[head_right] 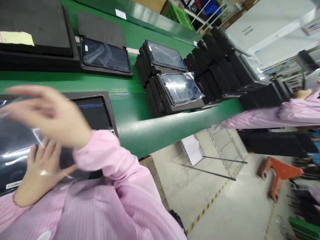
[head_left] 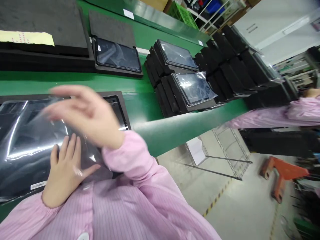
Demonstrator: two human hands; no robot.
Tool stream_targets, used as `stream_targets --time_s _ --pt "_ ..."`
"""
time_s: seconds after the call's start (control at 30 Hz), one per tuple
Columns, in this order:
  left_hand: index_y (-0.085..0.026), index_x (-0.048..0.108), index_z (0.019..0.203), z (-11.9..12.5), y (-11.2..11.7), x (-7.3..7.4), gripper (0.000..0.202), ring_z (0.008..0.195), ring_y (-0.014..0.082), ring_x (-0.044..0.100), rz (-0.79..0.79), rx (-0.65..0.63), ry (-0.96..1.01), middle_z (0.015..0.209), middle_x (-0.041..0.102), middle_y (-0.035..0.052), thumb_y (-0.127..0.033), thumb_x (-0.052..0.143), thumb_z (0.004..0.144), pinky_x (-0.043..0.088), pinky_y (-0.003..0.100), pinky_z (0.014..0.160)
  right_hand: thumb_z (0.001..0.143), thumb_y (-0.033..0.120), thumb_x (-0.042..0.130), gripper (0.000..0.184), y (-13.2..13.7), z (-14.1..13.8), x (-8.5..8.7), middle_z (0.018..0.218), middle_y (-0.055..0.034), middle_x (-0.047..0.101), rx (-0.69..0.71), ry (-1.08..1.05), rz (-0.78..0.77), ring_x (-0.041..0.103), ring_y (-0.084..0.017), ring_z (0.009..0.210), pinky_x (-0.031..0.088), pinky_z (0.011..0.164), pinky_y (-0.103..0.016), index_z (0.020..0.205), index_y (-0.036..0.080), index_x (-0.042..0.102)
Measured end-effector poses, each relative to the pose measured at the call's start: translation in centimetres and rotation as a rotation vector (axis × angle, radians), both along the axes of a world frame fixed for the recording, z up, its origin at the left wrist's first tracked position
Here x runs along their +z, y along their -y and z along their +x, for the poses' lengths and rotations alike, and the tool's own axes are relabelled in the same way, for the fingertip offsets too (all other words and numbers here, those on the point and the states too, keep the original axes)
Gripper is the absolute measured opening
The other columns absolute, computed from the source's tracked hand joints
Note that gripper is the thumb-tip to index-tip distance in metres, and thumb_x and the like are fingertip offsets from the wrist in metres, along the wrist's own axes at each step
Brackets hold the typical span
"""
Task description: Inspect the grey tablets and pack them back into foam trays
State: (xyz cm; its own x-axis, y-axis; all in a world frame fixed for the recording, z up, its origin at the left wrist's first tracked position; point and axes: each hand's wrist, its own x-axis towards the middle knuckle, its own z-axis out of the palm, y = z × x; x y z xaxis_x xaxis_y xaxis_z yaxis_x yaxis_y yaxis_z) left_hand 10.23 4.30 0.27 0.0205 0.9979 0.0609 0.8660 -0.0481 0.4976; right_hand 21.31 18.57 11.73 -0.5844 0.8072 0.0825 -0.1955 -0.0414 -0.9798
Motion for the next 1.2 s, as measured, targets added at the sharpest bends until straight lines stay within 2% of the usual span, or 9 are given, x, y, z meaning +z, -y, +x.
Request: stream_targets --time_s 0.1,0.2,0.3,0.43,0.63,0.77,0.9,1.03,1.2 --pt "-0.011 0.008 0.161 1.1 0.2 0.9 0.097 0.152 0.0448 0.019 0.063 0.021 -0.163 0.162 0.023 0.0263 -0.064 0.047 0.090 0.016 0.068 0.120 0.096 0.038 0.057 0.033 -5.3 7.9 0.0 0.105 -0.0009 0.075 -0.346 0.106 0.111 0.074 -0.015 0.093 0.058 0.092 -0.031 0.127 0.025 0.056" --pt "-0.006 0.017 0.159 1.5 0.3 1.2 0.093 0.152 0.0436 0.019 0.070 0.005 -0.226 0.160 0.027 0.0292 -0.068 0.039 0.092 0.016 0.065 0.120 0.095 0.050 0.054 0.038 -7.0 14.2 -1.7 0.106 -0.0029 0.072 -0.616 0.302 0.199 0.072 -0.015 0.087 0.057 0.086 -0.031 0.123 0.025 0.060" --pt "-0.002 0.030 0.154 1.1 0.1 1.0 0.094 0.151 0.0451 0.021 0.064 -0.015 -0.251 0.159 0.030 0.0310 -0.072 0.031 0.091 0.015 0.066 0.119 0.091 0.046 0.057 0.031 -4.8 16.3 -3.9 0.093 -0.0039 0.073 -0.578 0.625 0.197 0.069 -0.016 0.079 0.057 0.080 -0.033 0.106 0.021 0.067" --pt "-0.002 0.043 0.146 0.6 -0.6 0.9 0.103 0.149 0.0472 0.026 0.029 -0.069 -0.226 0.155 0.036 0.0312 -0.083 0.024 0.085 0.015 0.070 0.117 0.083 0.039 0.066 0.022 -0.1 14.3 -6.5 0.091 -0.0077 0.071 -0.394 0.985 0.157 0.068 -0.022 0.083 0.055 0.086 -0.039 0.091 0.019 0.069" --pt "-0.007 0.046 0.140 2.8 -1.3 1.4 0.075 0.149 0.0388 0.031 -0.084 0.136 0.020 0.154 0.041 0.0260 -0.065 0.039 0.092 0.022 0.065 0.120 0.070 0.042 0.073 0.037 1.8 11.8 -8.9 0.100 -0.0144 0.064 -0.594 0.996 0.101 0.063 -0.032 0.100 0.049 0.095 -0.050 0.094 0.017 0.058" --pt "-0.012 0.042 0.140 3.9 -1.7 1.3 0.065 0.151 0.0360 0.029 -0.098 0.236 0.228 0.156 0.040 0.0237 -0.053 0.049 0.090 0.019 0.064 0.123 0.072 0.055 0.066 0.042 1.7 11.9 -8.5 0.087 -0.0096 0.062 -0.600 0.899 0.043 0.063 -0.028 0.083 0.052 0.082 -0.047 0.089 0.020 0.050" --pt "-0.014 0.042 0.141 3.6 -1.8 2.2 0.064 0.152 0.0342 0.027 -0.189 0.273 0.422 0.158 0.038 0.0215 -0.048 0.053 0.087 0.015 0.062 0.125 0.077 0.066 0.058 0.059 1.8 12.6 -6.6 0.067 0.0004 0.062 -0.516 0.735 -0.045 0.058 -0.019 0.058 0.049 0.057 -0.034 0.111 0.019 0.050" --pt "-0.018 0.045 0.142 1.2 -1.1 4.9 0.061 0.154 0.0301 0.023 -0.126 0.301 0.487 0.163 0.032 0.0154 -0.052 0.049 0.091 0.027 0.055 0.124 0.067 0.060 0.077 0.078 1.4 11.9 -4.7 0.060 0.0034 0.064 -0.545 0.475 -0.207 0.059 -0.017 0.053 0.047 0.053 -0.029 0.128 0.017 0.053" --pt "-0.012 0.050 0.142 -6.2 -0.1 6.9 0.063 0.140 0.0336 0.044 0.025 0.412 0.099 0.149 0.050 0.0189 -0.052 0.033 0.097 0.032 0.056 0.120 0.066 0.054 0.080 0.063 1.7 7.1 -4.8 0.075 -0.0044 0.075 -0.393 0.224 -0.331 0.072 -0.025 0.072 0.056 0.063 -0.034 0.115 0.018 0.062"
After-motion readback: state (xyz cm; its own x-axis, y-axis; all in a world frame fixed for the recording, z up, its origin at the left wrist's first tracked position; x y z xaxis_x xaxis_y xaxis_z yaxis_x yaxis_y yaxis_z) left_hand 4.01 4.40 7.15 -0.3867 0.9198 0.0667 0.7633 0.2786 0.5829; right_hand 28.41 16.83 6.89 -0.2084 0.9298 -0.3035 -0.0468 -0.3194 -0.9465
